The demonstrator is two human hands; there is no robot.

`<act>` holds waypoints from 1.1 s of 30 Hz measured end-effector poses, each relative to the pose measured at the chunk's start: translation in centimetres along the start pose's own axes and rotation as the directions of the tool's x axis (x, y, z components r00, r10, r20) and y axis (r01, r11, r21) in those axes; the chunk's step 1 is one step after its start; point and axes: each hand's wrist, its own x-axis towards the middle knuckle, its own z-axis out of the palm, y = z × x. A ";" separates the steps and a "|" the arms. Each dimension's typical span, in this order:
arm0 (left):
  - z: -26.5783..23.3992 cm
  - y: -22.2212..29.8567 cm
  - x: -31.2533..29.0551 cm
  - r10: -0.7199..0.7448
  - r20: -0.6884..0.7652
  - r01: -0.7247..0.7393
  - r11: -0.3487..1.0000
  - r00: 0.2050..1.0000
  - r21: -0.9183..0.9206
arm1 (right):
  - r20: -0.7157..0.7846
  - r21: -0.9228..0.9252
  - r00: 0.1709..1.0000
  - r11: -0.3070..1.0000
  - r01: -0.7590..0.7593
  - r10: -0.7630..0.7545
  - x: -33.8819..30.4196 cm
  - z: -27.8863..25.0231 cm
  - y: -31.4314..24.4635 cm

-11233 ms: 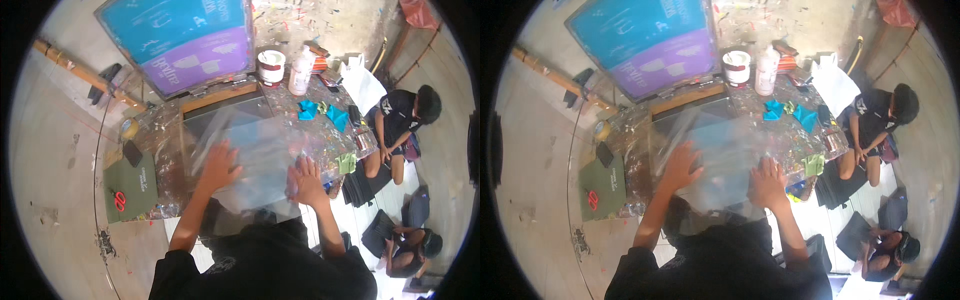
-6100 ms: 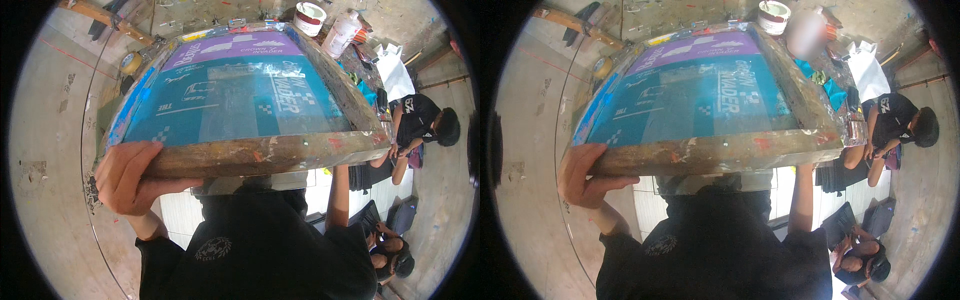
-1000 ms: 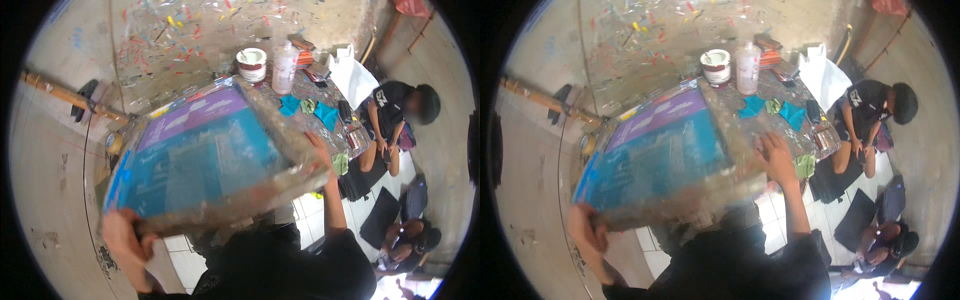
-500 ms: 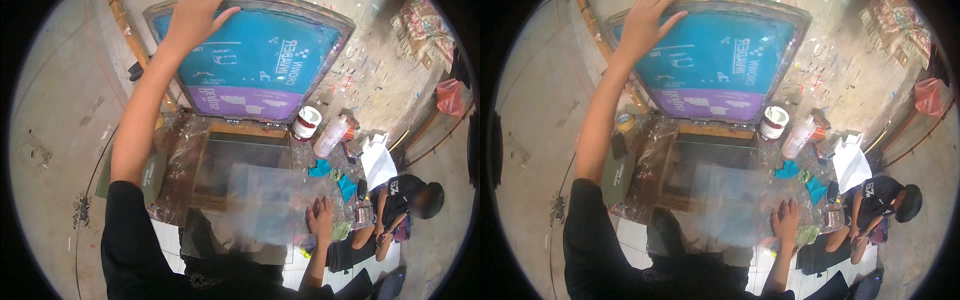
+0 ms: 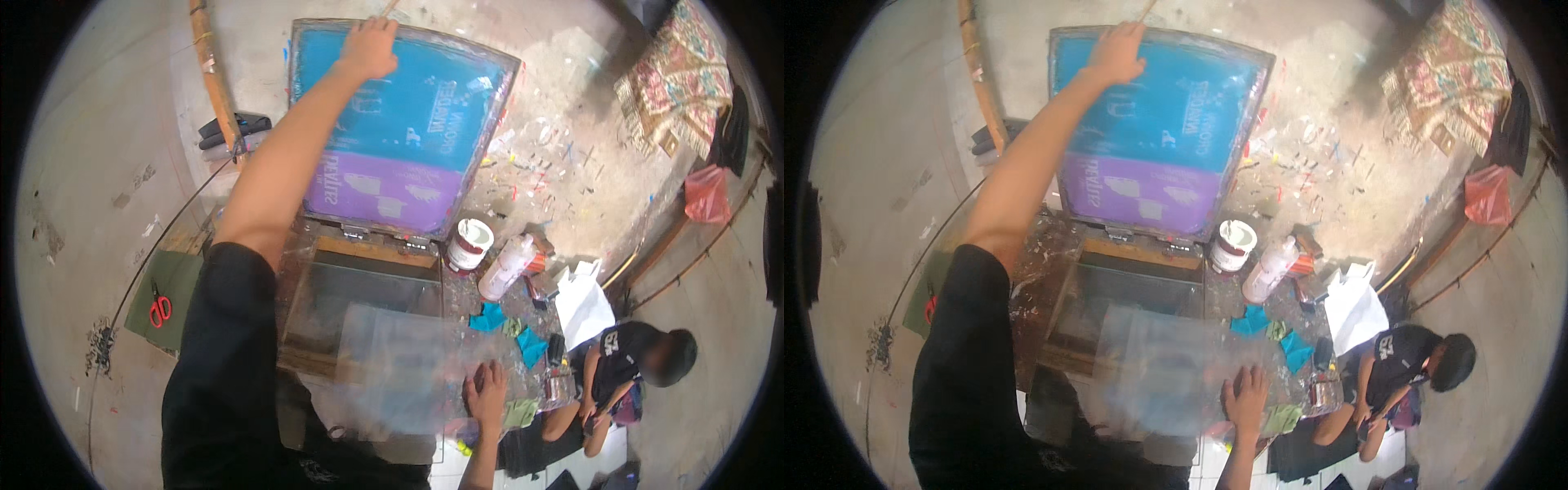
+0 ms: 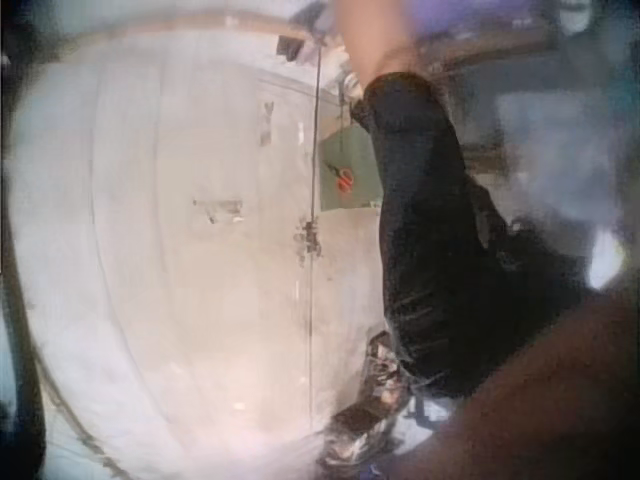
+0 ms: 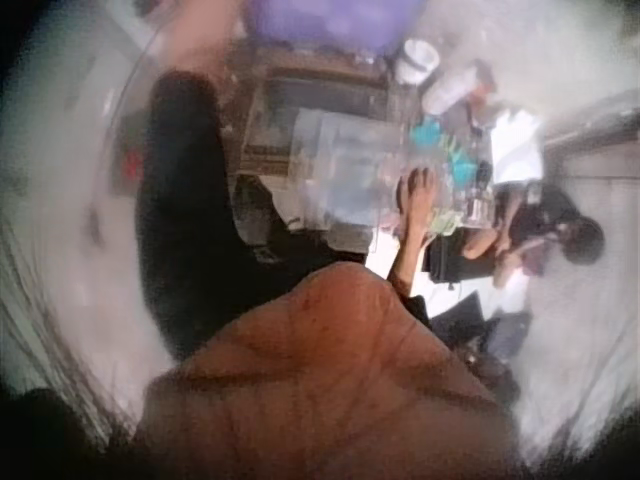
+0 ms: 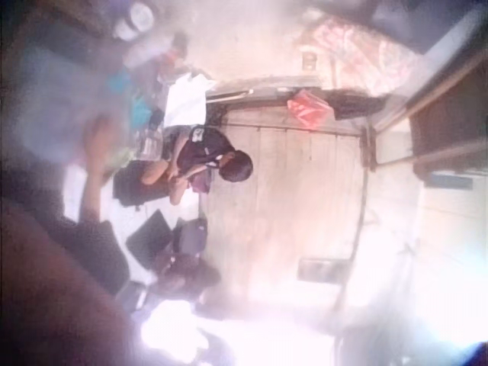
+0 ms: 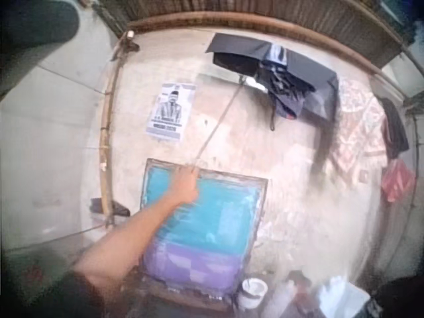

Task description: The person aligns a transparent film over a light table, uses scissors to cut a section of the film, and then positions a screen printing frame over the table.

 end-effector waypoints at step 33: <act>-16.7 20.7 -49.3 -0.097 0.734 0.675 0.488 0.672 -0.554 | -0.027 0.235 0.992 0.965 -0.116 0.125 -1.4 -7.2 -7.7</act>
